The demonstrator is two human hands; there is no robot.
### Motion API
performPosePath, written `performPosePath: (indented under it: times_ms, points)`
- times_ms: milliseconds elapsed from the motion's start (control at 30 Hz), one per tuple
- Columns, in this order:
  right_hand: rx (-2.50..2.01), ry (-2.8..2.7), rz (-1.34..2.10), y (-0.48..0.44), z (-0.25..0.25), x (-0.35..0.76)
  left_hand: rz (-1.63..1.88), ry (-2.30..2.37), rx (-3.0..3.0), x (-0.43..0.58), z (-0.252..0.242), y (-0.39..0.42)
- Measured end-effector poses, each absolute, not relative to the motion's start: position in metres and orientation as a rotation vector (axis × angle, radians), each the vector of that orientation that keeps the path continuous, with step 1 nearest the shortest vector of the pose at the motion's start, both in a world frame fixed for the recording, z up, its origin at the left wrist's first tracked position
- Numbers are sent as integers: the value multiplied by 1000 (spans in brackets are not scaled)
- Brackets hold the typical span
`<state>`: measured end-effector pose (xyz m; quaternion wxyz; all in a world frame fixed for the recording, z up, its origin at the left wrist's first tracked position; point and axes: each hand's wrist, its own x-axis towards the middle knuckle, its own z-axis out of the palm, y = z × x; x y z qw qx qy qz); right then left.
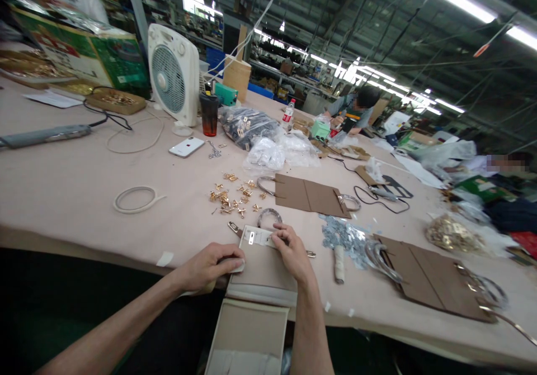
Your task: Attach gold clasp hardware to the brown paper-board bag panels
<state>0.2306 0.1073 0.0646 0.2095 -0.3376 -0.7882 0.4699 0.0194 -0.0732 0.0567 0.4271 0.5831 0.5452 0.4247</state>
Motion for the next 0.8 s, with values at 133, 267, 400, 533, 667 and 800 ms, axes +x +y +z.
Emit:
performPosePath:
  times_ms: [133,267,400,533,667,800]
  points:
    - [-927,-2198,1332,108,65,231,1043,1380,1470,19,58,-72]
    - [-940,-2222,1269,106,59,228,1027,1410,1492,20,59,-72]
    - [-945,-2231,1171,105,52,226,1019,1427,1496,21,60,-72]
    - [-905,-2247,1072,105,49,227,1032,1419,1477,23,60,-72]
    - [-897,-2255,1029,108,47,228,1049,1407,1449,24,58,-72]
    - [-918,-2282,991,112,43,227,1063,1374,1410,26,55,-72]
